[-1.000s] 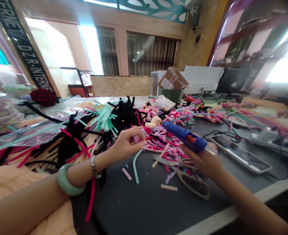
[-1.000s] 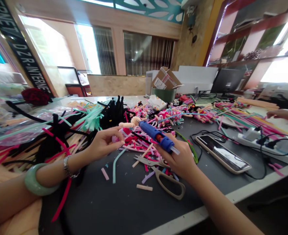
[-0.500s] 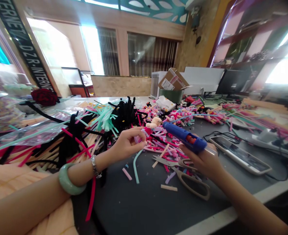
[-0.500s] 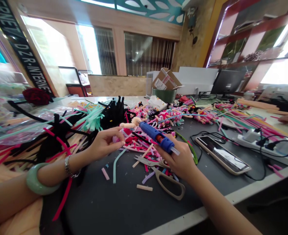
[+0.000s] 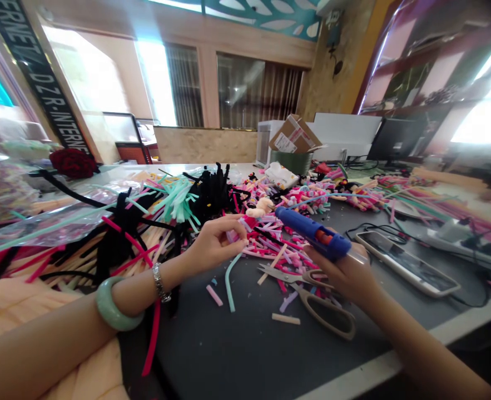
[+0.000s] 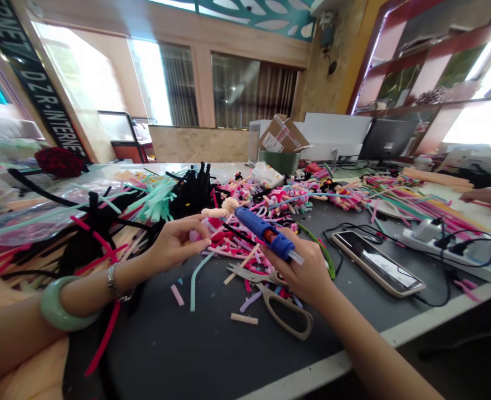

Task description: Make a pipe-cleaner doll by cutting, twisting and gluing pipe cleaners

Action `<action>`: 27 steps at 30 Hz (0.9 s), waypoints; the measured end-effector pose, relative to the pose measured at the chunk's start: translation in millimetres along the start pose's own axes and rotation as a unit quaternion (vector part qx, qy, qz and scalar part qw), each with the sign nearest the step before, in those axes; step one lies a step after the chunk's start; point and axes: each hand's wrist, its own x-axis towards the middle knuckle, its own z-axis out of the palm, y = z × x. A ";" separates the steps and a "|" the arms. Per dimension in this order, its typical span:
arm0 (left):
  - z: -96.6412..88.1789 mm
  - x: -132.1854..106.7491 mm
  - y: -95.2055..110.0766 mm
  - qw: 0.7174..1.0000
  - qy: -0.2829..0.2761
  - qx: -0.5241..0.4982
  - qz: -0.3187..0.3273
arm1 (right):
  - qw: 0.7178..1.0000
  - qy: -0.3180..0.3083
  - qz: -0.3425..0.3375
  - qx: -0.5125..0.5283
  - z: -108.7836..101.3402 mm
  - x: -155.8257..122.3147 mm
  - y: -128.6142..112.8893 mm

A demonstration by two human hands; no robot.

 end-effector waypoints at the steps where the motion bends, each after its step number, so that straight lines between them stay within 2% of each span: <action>1: -0.1 0.0 0.1 1.000 -0.001 0.002 -0.002 | 1.000 0.002 -0.002 -0.001 0.1 -0.3 0.2; 21: -0.6 -0.4 -2.2 1.000 -0.006 0.016 0.025 | 1.000 -0.008 -0.013 0.024 0.4 0.5 -0.8; 27: -0.6 -0.9 -2.8 0.999 0.002 0.021 0.026 | 0.997 -0.040 0.040 0.051 0.7 -0.5 -1.7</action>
